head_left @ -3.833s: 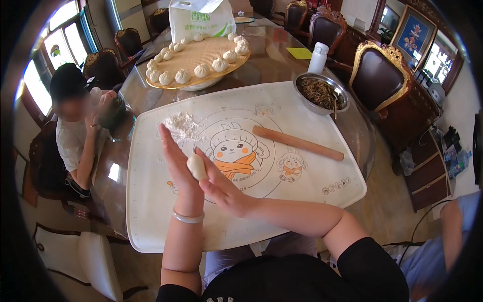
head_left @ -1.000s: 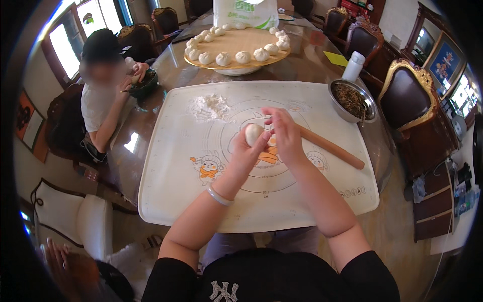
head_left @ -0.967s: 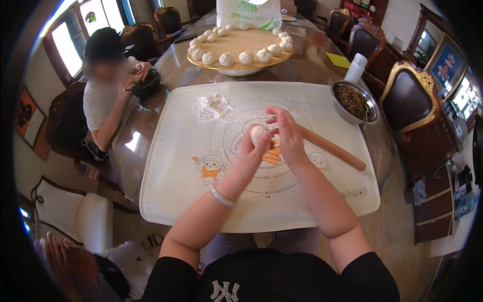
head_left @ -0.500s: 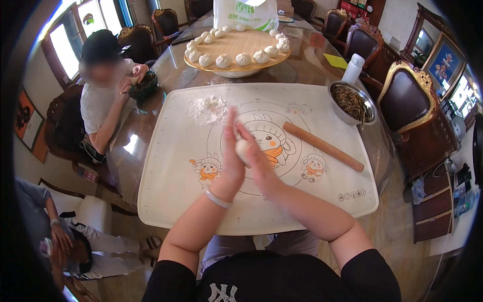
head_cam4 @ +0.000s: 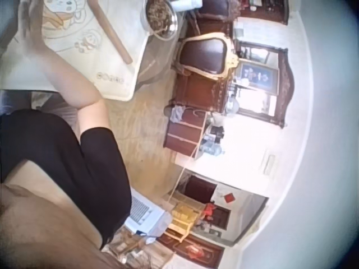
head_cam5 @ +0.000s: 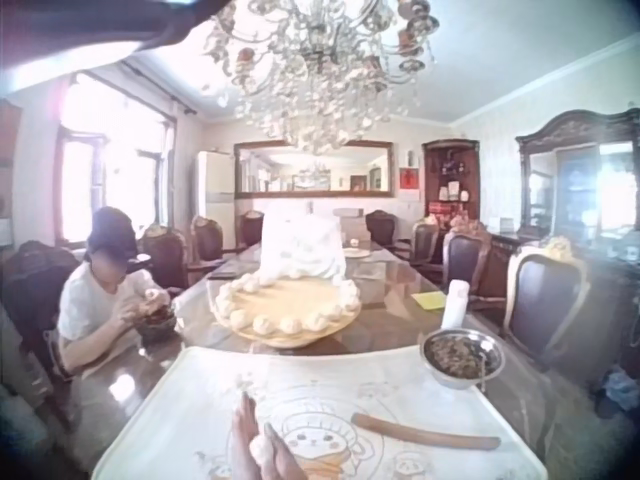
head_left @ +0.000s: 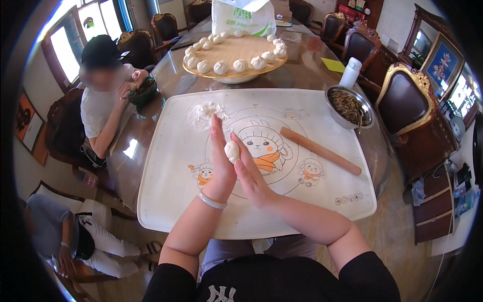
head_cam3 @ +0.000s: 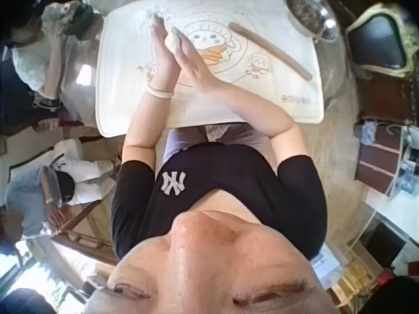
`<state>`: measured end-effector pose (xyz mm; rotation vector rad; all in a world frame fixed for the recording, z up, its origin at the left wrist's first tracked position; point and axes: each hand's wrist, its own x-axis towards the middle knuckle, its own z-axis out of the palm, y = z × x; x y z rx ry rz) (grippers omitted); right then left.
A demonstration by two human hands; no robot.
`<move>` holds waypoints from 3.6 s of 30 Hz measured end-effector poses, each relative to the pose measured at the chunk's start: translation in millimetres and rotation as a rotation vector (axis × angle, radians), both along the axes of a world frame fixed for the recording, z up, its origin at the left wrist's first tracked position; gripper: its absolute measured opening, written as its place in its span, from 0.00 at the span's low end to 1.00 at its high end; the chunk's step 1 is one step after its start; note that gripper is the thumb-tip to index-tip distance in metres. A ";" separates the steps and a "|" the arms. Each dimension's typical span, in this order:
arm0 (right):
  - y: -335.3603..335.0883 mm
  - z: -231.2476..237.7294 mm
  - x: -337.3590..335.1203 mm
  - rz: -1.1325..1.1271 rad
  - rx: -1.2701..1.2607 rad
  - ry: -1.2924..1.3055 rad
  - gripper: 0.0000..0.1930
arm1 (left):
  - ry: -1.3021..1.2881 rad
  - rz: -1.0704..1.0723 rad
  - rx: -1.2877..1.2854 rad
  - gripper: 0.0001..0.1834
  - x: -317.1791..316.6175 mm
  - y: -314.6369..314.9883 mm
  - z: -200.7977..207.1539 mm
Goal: The person rolls out pieces of dough using a wooden pin on a mat and places them on a large circular tray.
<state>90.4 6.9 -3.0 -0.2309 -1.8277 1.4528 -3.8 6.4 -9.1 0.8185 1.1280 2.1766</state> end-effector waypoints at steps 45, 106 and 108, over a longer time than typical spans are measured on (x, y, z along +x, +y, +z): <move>54.4 8.6 13.5 -0.628 0.734 -0.552 0.12 | 1.097 0.090 -0.310 0.07 17.3 -0.7 -21.1; 64.1 20.6 -0.2 -0.548 1.060 -0.454 0.15 | 0.926 -0.030 -0.346 0.15 -3.8 7.8 -17.1; 65.7 27.0 0.3 -0.528 1.074 -0.438 0.16 | 0.892 -0.146 -0.478 0.13 -5.0 4.9 -5.4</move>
